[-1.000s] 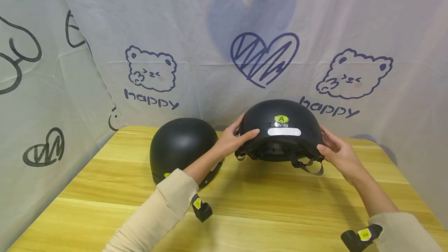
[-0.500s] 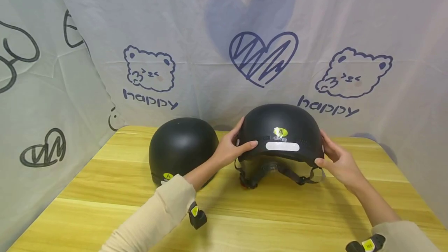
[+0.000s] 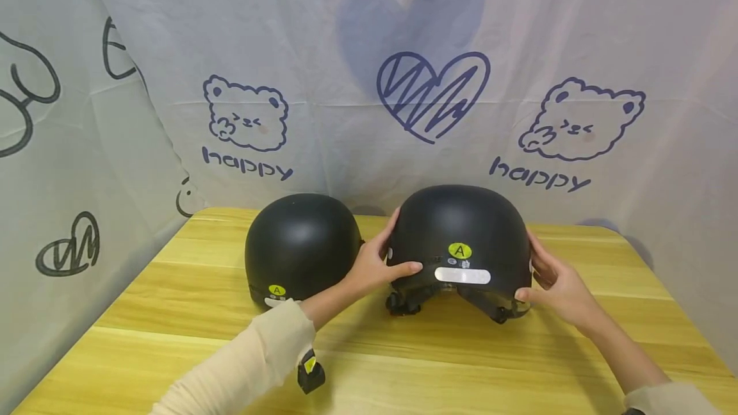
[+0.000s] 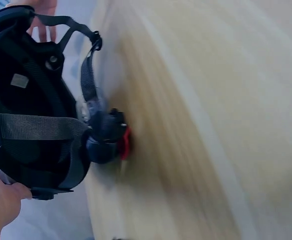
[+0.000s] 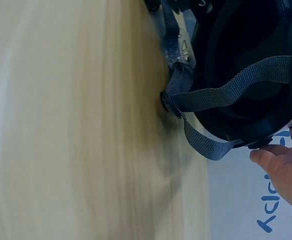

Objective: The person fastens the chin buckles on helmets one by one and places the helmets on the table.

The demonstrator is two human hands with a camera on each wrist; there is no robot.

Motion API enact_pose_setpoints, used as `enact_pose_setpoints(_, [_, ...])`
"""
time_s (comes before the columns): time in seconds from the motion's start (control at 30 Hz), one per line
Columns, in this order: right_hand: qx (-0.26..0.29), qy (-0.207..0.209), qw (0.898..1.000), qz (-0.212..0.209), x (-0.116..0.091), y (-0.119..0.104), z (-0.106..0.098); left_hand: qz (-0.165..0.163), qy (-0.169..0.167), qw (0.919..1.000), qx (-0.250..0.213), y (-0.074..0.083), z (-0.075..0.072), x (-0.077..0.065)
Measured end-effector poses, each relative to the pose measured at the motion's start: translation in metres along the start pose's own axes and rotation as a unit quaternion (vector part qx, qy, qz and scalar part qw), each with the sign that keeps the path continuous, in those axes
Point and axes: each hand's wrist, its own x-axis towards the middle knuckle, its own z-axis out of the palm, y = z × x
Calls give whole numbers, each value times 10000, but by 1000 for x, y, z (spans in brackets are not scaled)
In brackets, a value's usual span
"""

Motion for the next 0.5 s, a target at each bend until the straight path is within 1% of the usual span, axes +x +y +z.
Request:
enact_pose_setpoints(0.17, [-177,-52,9995,-244,-6,1,5,282,-92,9996,-26,-6,3,-9])
enact_pose_setpoints(0.23, [-300,-12,9991,-302,-9,2,8,393,-141,9991,-29,-8,5,-12])
enact_pose_setpoints(0.4, [-740,148,9970,-195,-18,5,15,556,-129,9981,245,-14,9,-21])
enact_pose_setpoints(0.5, [-876,241,9956,-239,-23,8,20,609,-113,9973,394,-17,12,-26])
